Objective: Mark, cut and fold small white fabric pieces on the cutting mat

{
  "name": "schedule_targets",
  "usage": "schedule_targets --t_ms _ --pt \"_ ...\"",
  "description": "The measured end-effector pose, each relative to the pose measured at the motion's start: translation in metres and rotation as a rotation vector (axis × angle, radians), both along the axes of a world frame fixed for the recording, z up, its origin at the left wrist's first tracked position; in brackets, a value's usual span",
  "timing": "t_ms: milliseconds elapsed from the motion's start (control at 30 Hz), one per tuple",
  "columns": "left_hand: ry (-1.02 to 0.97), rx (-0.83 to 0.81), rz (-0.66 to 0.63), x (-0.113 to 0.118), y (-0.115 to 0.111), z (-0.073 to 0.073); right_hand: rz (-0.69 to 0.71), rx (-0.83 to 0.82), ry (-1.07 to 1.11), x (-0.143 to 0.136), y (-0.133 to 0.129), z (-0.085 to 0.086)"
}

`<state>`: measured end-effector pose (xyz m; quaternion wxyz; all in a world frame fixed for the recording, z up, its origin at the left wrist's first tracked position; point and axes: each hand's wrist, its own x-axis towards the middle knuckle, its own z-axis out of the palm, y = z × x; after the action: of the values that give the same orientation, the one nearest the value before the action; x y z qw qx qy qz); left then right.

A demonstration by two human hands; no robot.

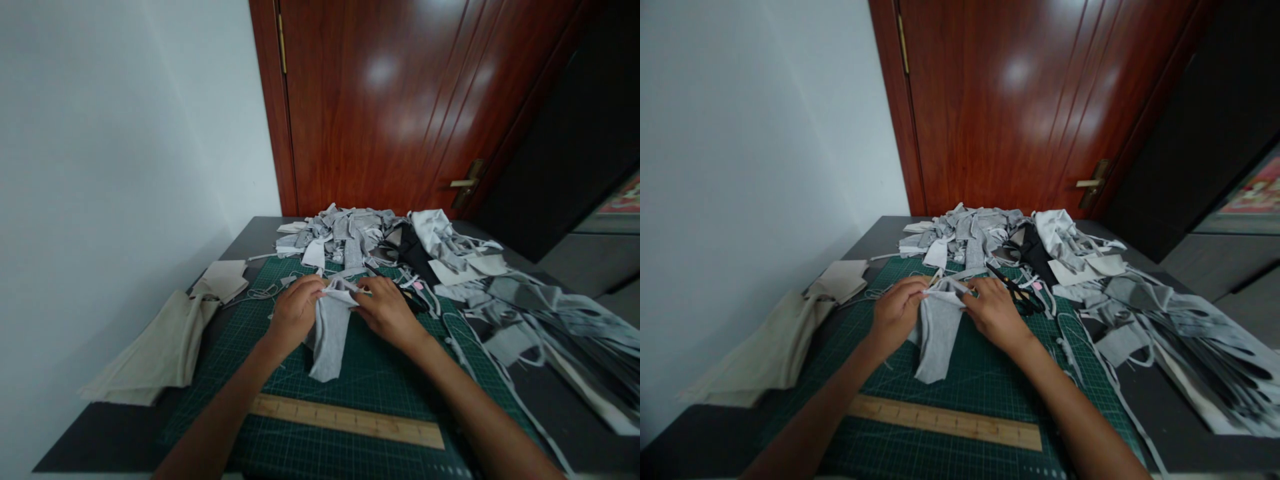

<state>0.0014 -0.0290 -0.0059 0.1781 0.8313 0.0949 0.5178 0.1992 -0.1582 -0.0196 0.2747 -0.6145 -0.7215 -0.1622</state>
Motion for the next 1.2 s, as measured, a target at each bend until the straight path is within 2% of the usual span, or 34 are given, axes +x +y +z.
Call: schedule_targets --t_ms 100,167,267,367,467,567,667,733,800,867,933,1033,1133,1200 --pt "0.001 0.157 0.039 -0.002 0.005 -0.004 -0.015 0.013 -0.005 -0.003 0.005 -0.011" --pt "-0.010 0.190 0.068 -0.001 0.005 -0.007 0.028 0.003 0.046 -0.009 0.008 -0.018" --pt "-0.018 0.140 0.101 0.002 0.003 -0.008 0.085 -0.001 0.145 -0.015 0.011 -0.026" --pt "-0.047 0.006 0.179 0.002 0.005 -0.005 0.081 0.096 0.253 -0.016 0.012 -0.027" --pt "-0.083 -0.081 0.243 -0.002 0.015 0.002 0.076 0.172 0.448 -0.018 0.011 -0.025" --pt "-0.122 -0.066 0.277 -0.011 0.027 0.012 0.128 0.131 0.624 -0.027 0.008 -0.024" --pt "-0.161 -0.028 0.309 -0.018 0.033 0.018 0.237 0.036 0.579 -0.041 0.002 -0.020" --pt "-0.154 0.004 0.279 -0.018 0.032 0.017 0.272 -0.027 0.387 -0.048 -0.002 -0.014" --pt "-0.084 0.043 0.199 -0.015 0.030 0.011 0.240 -0.067 0.191 -0.049 -0.005 -0.007" --pt "0.032 0.078 0.092 -0.010 0.027 0.002 0.192 -0.085 0.115 -0.047 -0.006 -0.001" --pt "0.121 0.082 -0.002 -0.004 0.024 -0.009 0.160 -0.095 0.152 -0.041 -0.003 -0.001" --pt "0.185 0.038 -0.080 0.002 0.021 -0.022 0.095 -0.104 0.293 -0.033 0.003 -0.008" --pt "0.240 0.014 -0.123 0.006 0.017 -0.029 0.055 -0.112 0.427 -0.028 0.008 -0.017" --pt "0.222 0.032 -0.127 0.009 0.015 -0.030 0.062 -0.155 0.441 -0.028 0.009 -0.019"
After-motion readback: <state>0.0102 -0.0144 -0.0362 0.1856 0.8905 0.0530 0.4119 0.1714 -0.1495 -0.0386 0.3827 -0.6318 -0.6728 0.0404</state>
